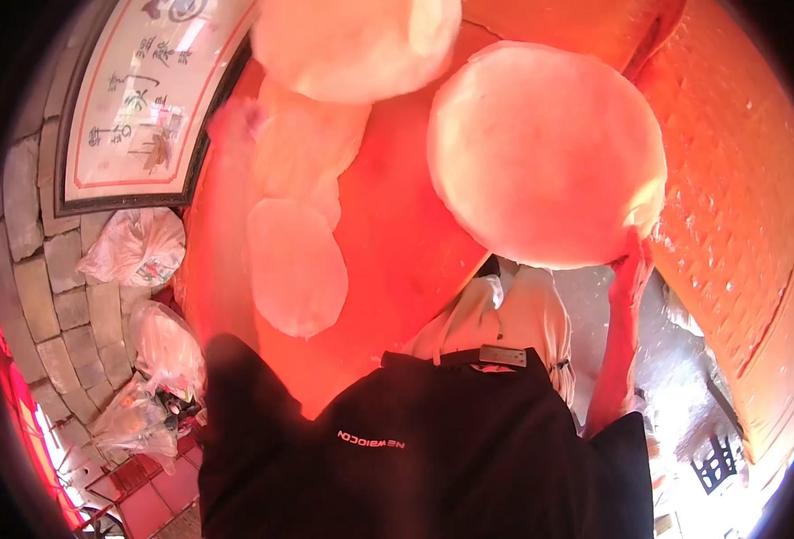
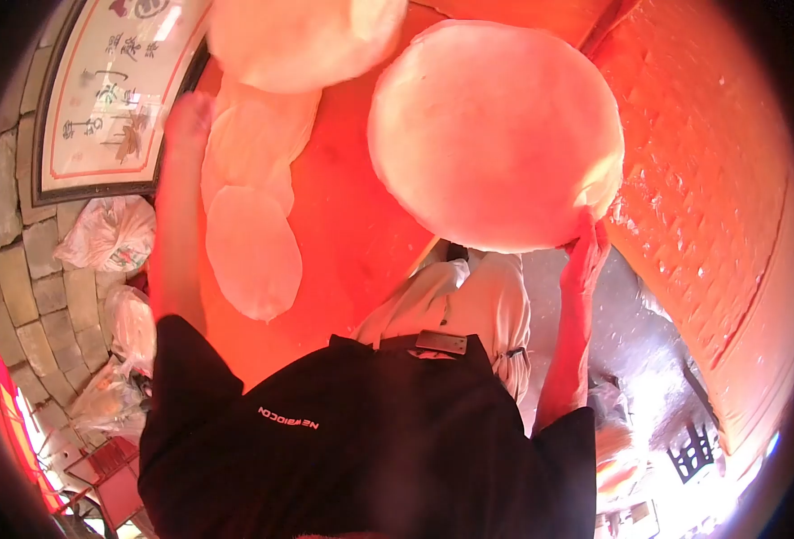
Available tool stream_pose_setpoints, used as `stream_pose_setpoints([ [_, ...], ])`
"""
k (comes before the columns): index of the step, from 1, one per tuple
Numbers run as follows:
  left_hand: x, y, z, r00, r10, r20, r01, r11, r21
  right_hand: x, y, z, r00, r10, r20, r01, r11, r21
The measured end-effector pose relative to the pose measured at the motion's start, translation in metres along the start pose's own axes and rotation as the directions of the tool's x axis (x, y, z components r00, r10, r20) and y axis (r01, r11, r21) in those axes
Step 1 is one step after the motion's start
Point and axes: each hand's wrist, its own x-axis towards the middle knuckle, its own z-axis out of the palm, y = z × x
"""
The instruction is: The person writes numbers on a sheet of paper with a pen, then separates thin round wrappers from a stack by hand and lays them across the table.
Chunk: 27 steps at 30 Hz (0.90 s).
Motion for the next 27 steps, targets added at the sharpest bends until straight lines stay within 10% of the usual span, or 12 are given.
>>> stream_pose_setpoints([
  [4, -0.144, -0.051, 0.138, 0.983, -0.155, -0.094, 0.159, 0.986, 0.043, -0.009, -0.012, 0.004, 0.999, 0.043, 0.006, -0.043, 0.999, 0.02],
  [7, -0.222, -0.068, 0.231, 0.872, -0.191, 0.45, 0.193, 0.98, 0.041, -0.023, -0.045, 0.023, 0.994, 0.105, 0.038, -0.108, 0.99, 0.085],
  [10, -0.28, -0.049, 0.324, 0.741, 0.036, 0.67, -0.271, 0.93, 0.25, -0.032, -0.065, 0.044, 0.992, 0.094, 0.083, -0.103, 0.988, 0.111],
  [16, -0.289, -0.066, 0.368, 0.518, -0.184, 0.836, 0.22, 0.972, 0.078, -0.027, -0.063, 0.051, 0.988, 0.053, 0.145, -0.068, 0.993, 0.101],
  [20, -0.292, -0.043, 0.368, 0.51, -0.175, 0.842, -0.039, 0.973, 0.226, -0.031, -0.054, 0.044, 0.991, 0.074, 0.113, -0.083, 0.993, 0.08],
  [27, -0.282, -0.081, 0.364, 0.493, -0.305, 0.815, 0.255, 0.946, 0.2, -0.029, -0.061, 0.037, 0.981, 0.064, 0.183, -0.094, 0.982, 0.162],
])
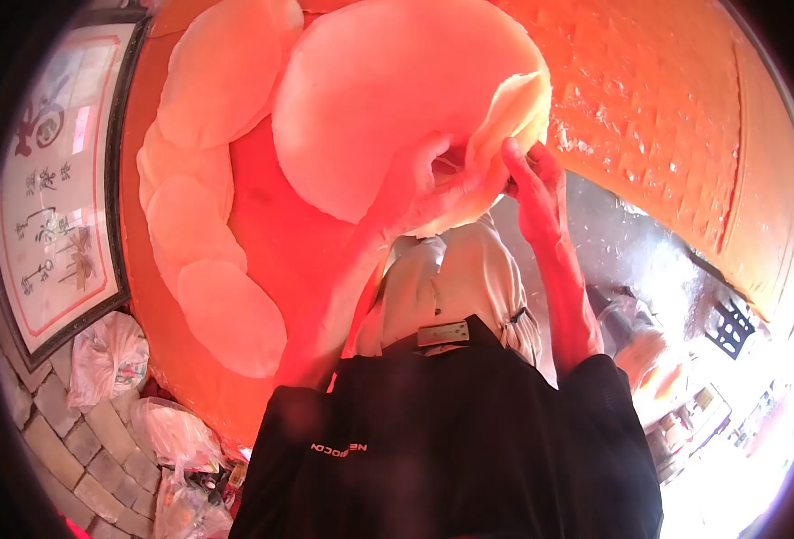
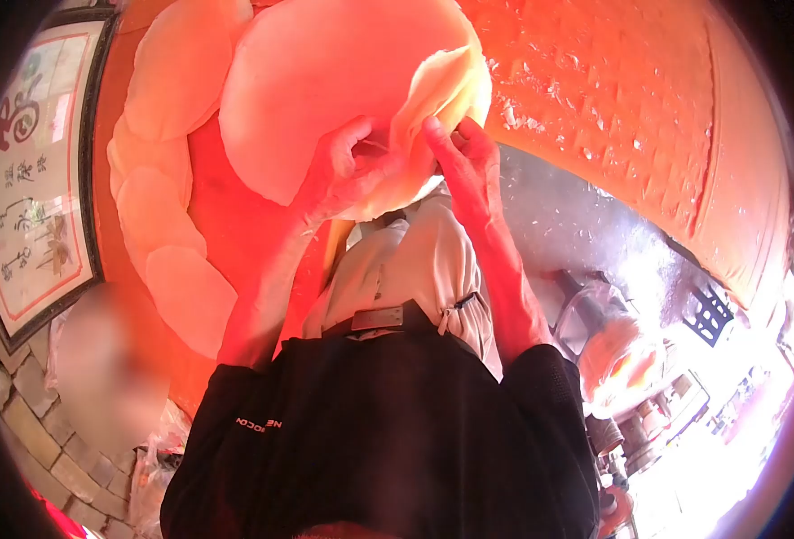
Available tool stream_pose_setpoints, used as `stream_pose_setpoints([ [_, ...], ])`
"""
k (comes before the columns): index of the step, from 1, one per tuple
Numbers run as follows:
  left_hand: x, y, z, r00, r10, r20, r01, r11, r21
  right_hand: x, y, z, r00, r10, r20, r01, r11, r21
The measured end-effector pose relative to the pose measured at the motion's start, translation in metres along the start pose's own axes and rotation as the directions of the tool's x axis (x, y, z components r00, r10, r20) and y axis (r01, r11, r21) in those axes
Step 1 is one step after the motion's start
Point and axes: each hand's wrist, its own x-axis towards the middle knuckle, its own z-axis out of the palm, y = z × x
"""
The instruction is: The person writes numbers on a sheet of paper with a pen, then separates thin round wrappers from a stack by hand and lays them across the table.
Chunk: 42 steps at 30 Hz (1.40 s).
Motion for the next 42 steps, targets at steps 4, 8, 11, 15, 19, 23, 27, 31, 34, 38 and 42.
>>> stream_pose_setpoints([
  [4, -0.001, 0.011, 0.004, 0.994, 0.001, -0.11, 0.025, 0.973, 0.23, 0.008, 0.01, -0.013, 0.999, 0.032, -0.037, -0.03, 0.998, 0.056],
  [8, 0.011, -0.026, -0.03, 0.956, 0.067, -0.284, -0.007, 0.978, 0.207, 0.006, 0.013, -0.035, 0.996, 0.049, -0.079, -0.049, 0.999, 0.005],
  [11, 0.014, -0.022, -0.041, 0.883, 0.021, -0.469, 0.013, 0.998, 0.069, 0.004, 0.009, -0.03, 0.99, 0.103, -0.092, -0.095, 0.992, 0.086],
  [15, 0.009, -0.008, -0.014, 0.919, 0.101, -0.381, -0.109, 0.994, 0.0, 0.005, 0.014, -0.005, 0.977, -0.182, -0.11, 0.132, 0.924, -0.358],
  [19, -0.004, 0.001, -0.005, 0.944, 0.106, -0.311, -0.018, 0.962, 0.274, -0.001, 0.005, 0.032, 0.942, -0.313, -0.122, 0.241, 0.883, -0.404],
  [23, -0.005, 0.009, 0.01, 0.858, 0.438, -0.268, -0.239, 0.803, 0.547, 0.002, 0.007, 0.045, 0.923, -0.368, -0.112, 0.236, 0.771, -0.591],
  [27, -0.008, 0.019, -0.008, 0.835, 0.392, -0.387, -0.118, 0.814, 0.569, 0.009, 0.018, 0.015, 0.929, -0.366, -0.049, 0.259, 0.74, -0.62],
  [31, -0.052, 0.046, -0.094, 0.722, 0.453, -0.523, -0.329, 0.89, 0.315, 0.011, 0.022, -0.013, 0.954, -0.296, 0.039, 0.282, 0.852, -0.441],
  [34, -0.136, 0.051, -0.205, 0.543, 0.446, -0.712, -0.399, 0.883, 0.248, 0.016, 0.033, -0.029, 0.951, -0.305, 0.043, 0.291, 0.843, -0.452],
  [38, -0.298, 0.039, -0.347, 0.3, 0.417, -0.858, -0.36, 0.882, 0.303, 0.02, 0.039, -0.03, 0.939, -0.343, 0.029, 0.322, 0.845, -0.427],
  [42, -0.401, -0.053, -0.402, -0.009, 0.221, -0.975, -0.213, 0.952, 0.218, 0.022, 0.042, -0.04, 0.946, -0.323, 0.027, 0.301, 0.845, -0.442],
])
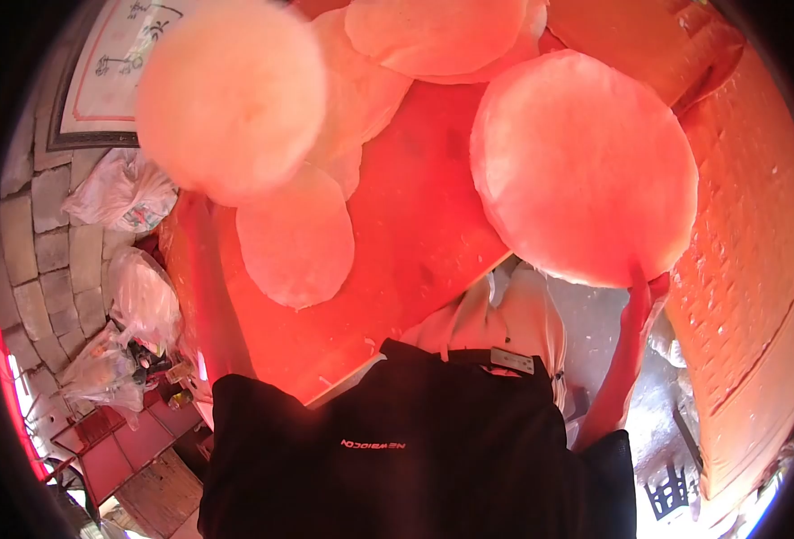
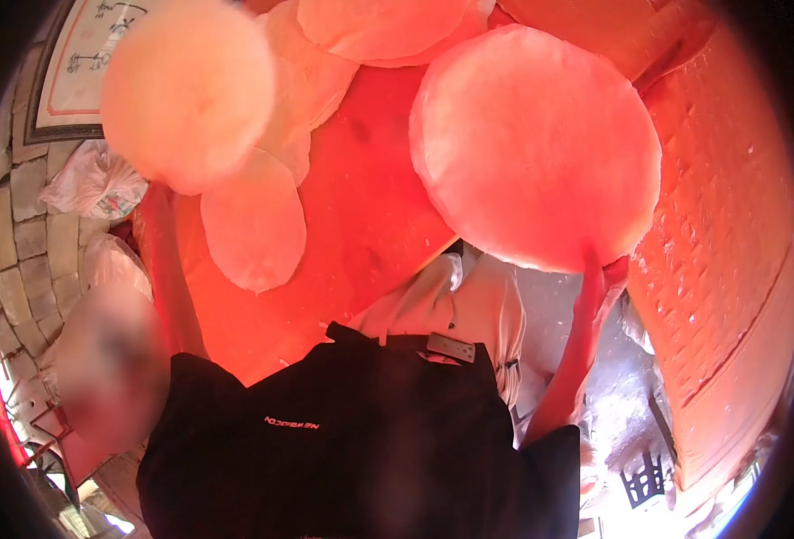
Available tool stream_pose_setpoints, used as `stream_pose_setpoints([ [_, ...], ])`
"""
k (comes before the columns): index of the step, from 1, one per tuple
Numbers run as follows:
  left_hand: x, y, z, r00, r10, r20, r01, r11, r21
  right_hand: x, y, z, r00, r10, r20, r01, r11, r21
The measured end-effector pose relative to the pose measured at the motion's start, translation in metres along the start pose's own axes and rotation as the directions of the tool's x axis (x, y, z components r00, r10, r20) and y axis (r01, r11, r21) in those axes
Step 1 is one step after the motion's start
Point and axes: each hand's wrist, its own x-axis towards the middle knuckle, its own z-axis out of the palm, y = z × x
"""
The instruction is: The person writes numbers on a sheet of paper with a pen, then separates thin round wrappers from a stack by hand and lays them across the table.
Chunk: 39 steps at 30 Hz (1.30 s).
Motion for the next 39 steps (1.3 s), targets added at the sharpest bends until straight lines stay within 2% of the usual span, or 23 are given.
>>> stream_pose_setpoints([
  [1, -0.013, -0.021, -0.014, 0.996, -0.039, -0.074, 0.045, 0.996, 0.078, 0.001, 0.004, -0.003, 1.0, 0.004, 0.017, -0.004, 1.0, -0.01],
  [4, -0.058, -0.059, -0.023, 0.949, -0.134, -0.287, 0.217, 0.935, 0.281, -0.002, -0.019, 0.002, 0.946, 0.323, -0.001, -0.311, 0.91, 0.275],
  [6, -0.132, -0.024, 0.078, 0.986, -0.094, 0.141, 0.07, 0.984, 0.164, -0.003, -0.037, 0.01, 0.929, 0.366, 0.046, -0.347, 0.824, 0.448],
  [7, -0.169, -0.01, 0.134, 0.932, -0.1, 0.349, 0.088, 0.995, 0.05, -0.003, -0.041, 0.011, 0.938, 0.335, 0.09, -0.339, 0.828, 0.448],
  [8, -0.208, 0.005, 0.187, 0.84, -0.072, 0.538, 0.126, 0.99, -0.065, 0.0, -0.045, 0.014, 0.944, 0.301, 0.135, -0.329, 0.831, 0.449],
  [9, -0.244, 0.017, 0.239, 0.707, -0.135, 0.694, 0.12, 0.99, 0.069, 0.004, -0.048, 0.021, 0.934, 0.317, 0.166, -0.357, 0.804, 0.475],
  [10, -0.276, 0.021, 0.286, 0.523, 0.084, 0.848, -0.2, 0.979, 0.026, 0.006, -0.05, 0.027, 0.937, 0.317, 0.143, -0.348, 0.849, 0.397],
  [11, -0.311, 0.036, 0.318, 0.386, -0.055, 0.921, 0.092, 0.996, 0.02, 0.007, -0.056, 0.033, 0.951, 0.237, 0.2, -0.29, 0.908, 0.302],
  [12, -0.339, 0.058, 0.35, 0.324, -0.052, 0.944, 0.11, 0.994, 0.017, 0.003, -0.073, 0.046, 0.964, 0.195, 0.182, -0.227, 0.959, 0.172],
  [15, -0.366, 0.072, 0.393, 0.163, -0.167, 0.972, 0.269, 0.956, 0.119, 0.006, -0.067, 0.049, 0.973, 0.167, 0.16, -0.189, 0.973, 0.13],
  [16, -0.368, 0.071, 0.401, 0.107, -0.224, 0.969, 0.334, 0.926, 0.177, 0.006, -0.064, 0.043, 0.963, 0.217, 0.161, -0.247, 0.947, 0.204],
  [19, -0.358, 0.051, 0.403, 0.031, -0.152, 0.988, 0.423, 0.897, 0.125, 0.003, -0.06, 0.028, 0.936, 0.309, 0.168, -0.35, 0.869, 0.349],
  [20, -0.36, 0.045, 0.402, 0.089, -0.101, 0.991, 0.401, 0.914, 0.057, 0.0, -0.066, 0.028, 0.939, 0.305, 0.159, -0.342, 0.873, 0.347],
  [23, -0.361, 0.043, 0.405, 0.113, -0.16, 0.981, 0.387, 0.916, 0.105, -0.003, -0.067, 0.03, 0.962, 0.231, 0.149, -0.263, 0.93, 0.256],
  [26, -0.356, 0.05, 0.406, 0.04, -0.178, 0.983, 0.37, 0.917, 0.15, 0.002, -0.071, 0.031, 0.956, 0.233, 0.178, -0.267, 0.942, 0.203],
  [29, -0.357, 0.059, 0.407, 0.04, -0.224, 0.974, 0.462, 0.868, 0.181, 0.003, -0.075, 0.033, 0.967, 0.193, 0.167, -0.234, 0.932, 0.278],
  [31, -0.367, 0.076, 0.41, 0.151, -0.15, 0.977, 0.42, 0.904, 0.074, 0.003, -0.062, 0.028, 0.98, 0.126, 0.157, -0.148, 0.979, 0.142],
  [32, -0.374, 0.077, 0.414, 0.199, -0.113, 0.973, 0.331, 0.943, 0.042, 0.004, -0.053, 0.025, 0.983, 0.089, 0.163, -0.102, 0.992, 0.076],
  [34, -0.386, 0.074, 0.423, 0.277, -0.035, 0.96, 0.078, 0.997, 0.014, 0.006, -0.04, 0.015, 0.96, 0.254, 0.12, -0.273, 0.944, 0.186],
  [35, -0.393, 0.067, 0.428, 0.304, 0.006, 0.953, -0.082, 0.996, 0.02, 0.005, -0.039, 0.01, 0.935, 0.336, 0.11, -0.353, 0.905, 0.236],
  [37, -0.392, 0.05, 0.432, 0.357, 0.088, 0.93, -0.412, 0.909, 0.072, 0.006, -0.041, 0.013, 0.931, 0.354, 0.09, -0.36, 0.848, 0.389],
  [38, -0.389, 0.05, 0.431, 0.377, 0.111, 0.92, -0.455, 0.887, 0.079, 0.006, -0.049, 0.024, 0.925, 0.368, 0.091, -0.366, 0.806, 0.466],
  [39, -0.385, 0.051, 0.428, 0.407, 0.116, 0.906, -0.462, 0.882, 0.095, 0.008, -0.062, 0.031, 0.95, 0.31, 0.037, -0.301, 0.877, 0.374],
])
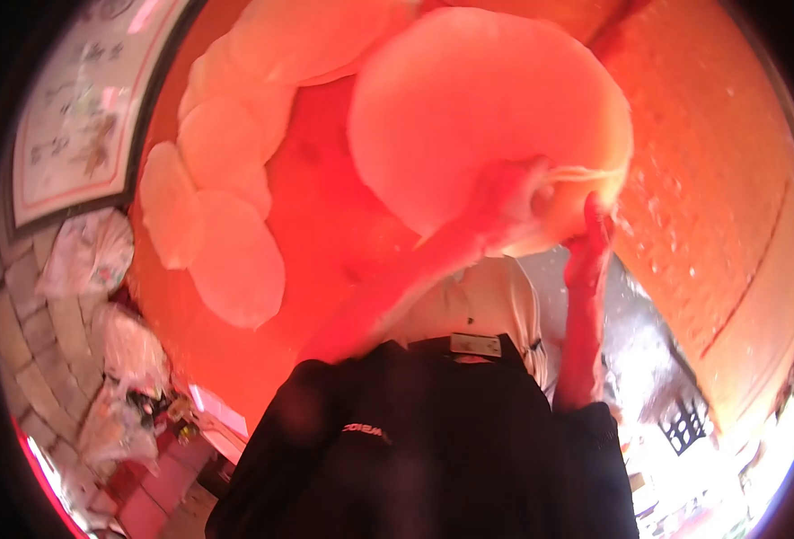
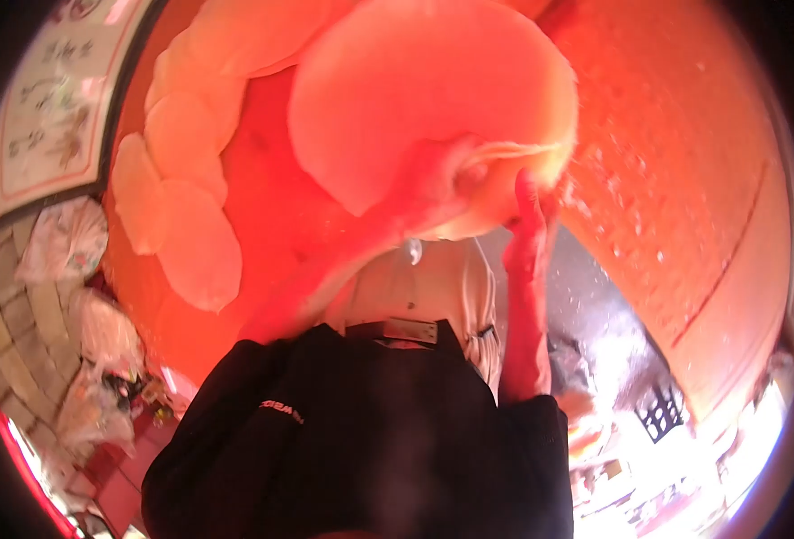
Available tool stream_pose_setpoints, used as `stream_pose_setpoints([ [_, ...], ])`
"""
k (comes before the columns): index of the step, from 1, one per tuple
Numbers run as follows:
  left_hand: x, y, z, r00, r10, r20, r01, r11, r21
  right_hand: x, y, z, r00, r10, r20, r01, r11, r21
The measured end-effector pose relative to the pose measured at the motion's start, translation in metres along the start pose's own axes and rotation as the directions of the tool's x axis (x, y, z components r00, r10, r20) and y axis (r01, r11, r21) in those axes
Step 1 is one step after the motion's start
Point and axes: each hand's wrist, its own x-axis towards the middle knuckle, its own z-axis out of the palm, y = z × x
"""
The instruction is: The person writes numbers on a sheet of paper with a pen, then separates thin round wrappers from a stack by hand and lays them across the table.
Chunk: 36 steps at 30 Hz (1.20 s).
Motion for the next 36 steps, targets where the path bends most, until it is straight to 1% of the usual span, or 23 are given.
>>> stream_pose_setpoints([
  [1, 0.005, 0.002, -0.001, 0.999, -0.026, -0.029, 0.025, 0.999, -0.035, 0.004, 0.001, -0.012, 0.998, 0.03, 0.048, -0.021, 0.982, -0.185],
  [4, 0.006, 0.008, -0.034, 0.973, -0.173, -0.155, 0.114, 0.937, -0.33, 0.015, 0.016, -0.046, 0.997, 0.039, 0.069, -0.011, 0.932, -0.362],
  [6, -0.006, 0.0, -0.09, 0.893, -0.296, -0.339, 0.091, 0.856, -0.508, 0.024, 0.03, -0.06, 0.993, 0.062, 0.098, -0.03, 0.953, -0.301],
  [8, -0.037, -0.016, -0.159, 0.756, -0.4, -0.518, 0.042, 0.819, -0.572, 0.027, 0.031, -0.058, 0.993, 0.052, 0.11, -0.021, 0.963, -0.269],
  [10, -0.088, -0.035, -0.22, 0.645, -0.452, -0.616, -0.019, 0.796, -0.605, 0.024, 0.027, -0.048, 0.995, 0.012, 0.098, 0.015, 0.965, -0.263],
  [12, -0.145, -0.055, -0.259, 0.705, -0.374, -0.602, -0.129, 0.767, -0.628, 0.019, 0.022, -0.039, 0.993, -0.025, 0.119, 0.052, 0.971, -0.231],
  [14, -0.196, -0.076, -0.257, 0.459, -0.561, -0.689, -0.071, 0.75, -0.658, 0.021, 0.026, -0.042, 0.988, -0.063, 0.141, 0.094, 0.971, -0.221],
  [16, -0.234, -0.081, -0.23, 0.468, -0.624, -0.626, -0.146, 0.644, -0.751, 0.028, 0.041, -0.056, 0.979, -0.108, 0.173, 0.146, 0.962, -0.23],
  [17, -0.299, -0.152, -0.228, 0.31, -0.705, -0.637, 0.031, 0.677, -0.735, 0.028, 0.036, -0.053, 0.979, -0.092, 0.181, 0.132, 0.965, -0.228],
  [18, -0.362, -0.221, -0.227, 0.143, -0.765, -0.628, 0.209, 0.643, -0.736, 0.023, 0.03, -0.045, 0.979, -0.078, 0.187, 0.12, 0.967, -0.225],
  [19, -0.375, -0.221, -0.216, -0.012, -0.762, -0.648, 0.402, 0.589, -0.701, 0.02, 0.025, -0.041, 0.98, -0.07, 0.189, 0.111, 0.969, -0.219],
  [20, -0.387, -0.219, -0.206, -0.167, -0.74, -0.652, 0.565, 0.47, -0.678, 0.022, 0.024, -0.042, 0.98, -0.053, 0.192, 0.1, 0.965, -0.241],
  [23, -0.339, -0.198, -0.2, 0.083, -0.44, -0.894, 0.717, 0.65, -0.253, 0.024, 0.023, -0.048, 0.979, 0.014, 0.202, 0.05, 0.951, -0.307],
  [25, -0.243, -0.154, -0.198, 0.38, -0.373, -0.847, 0.545, 0.829, -0.121, 0.022, 0.017, -0.045, 0.976, 0.057, 0.208, 0.012, 0.949, -0.316],
  [26, -0.187, -0.129, -0.195, 0.494, -0.372, -0.786, 0.507, 0.857, -0.087, 0.02, 0.016, -0.045, 0.978, 0.066, 0.196, 0.0, 0.947, -0.32],
  [27, -0.135, -0.111, -0.192, 0.634, -0.283, -0.72, 0.476, 0.876, 0.076, 0.019, 0.014, -0.044, 0.981, 0.071, 0.182, -0.008, 0.946, -0.324],
  [28, -0.087, -0.109, -0.189, 0.707, -0.235, -0.667, 0.333, 0.943, 0.02, 0.02, 0.011, -0.042, 0.984, 0.068, 0.166, -0.01, 0.945, -0.326],
  [29, -0.04, -0.107, -0.183, 0.751, -0.229, -0.619, 0.263, 0.964, -0.038, 0.02, 0.008, -0.037, 0.985, 0.055, 0.164, -0.001, 0.949, -0.315],
  [30, 0.005, -0.129, -0.18, 0.809, -0.166, -0.565, 0.173, 0.984, -0.041, 0.018, 0.004, -0.032, 0.986, 0.046, 0.158, 0.005, 0.952, -0.305],
  [31, 0.047, -0.117, -0.177, 0.87, -0.151, -0.469, 0.183, 0.983, 0.023, 0.015, 0.003, -0.028, 0.988, 0.04, 0.146, 0.006, 0.954, -0.298],
  [33, 0.118, -0.124, -0.171, 0.923, 0.005, -0.385, 0.101, 0.961, 0.256, 0.011, 0.007, -0.027, 0.996, 0.006, 0.092, 0.02, 0.959, -0.282],
  [35, 0.173, -0.12, -0.16, 0.874, 0.182, -0.451, 0.061, 0.878, 0.474, 0.016, 0.008, -0.024, 0.998, -0.016, 0.067, 0.034, 0.962, -0.272],
  [36, 0.191, -0.119, -0.154, 0.88, 0.125, -0.459, 0.137, 0.857, 0.496, 0.016, 0.009, -0.024, 0.998, -0.007, 0.063, 0.024, 0.962, -0.271],
])
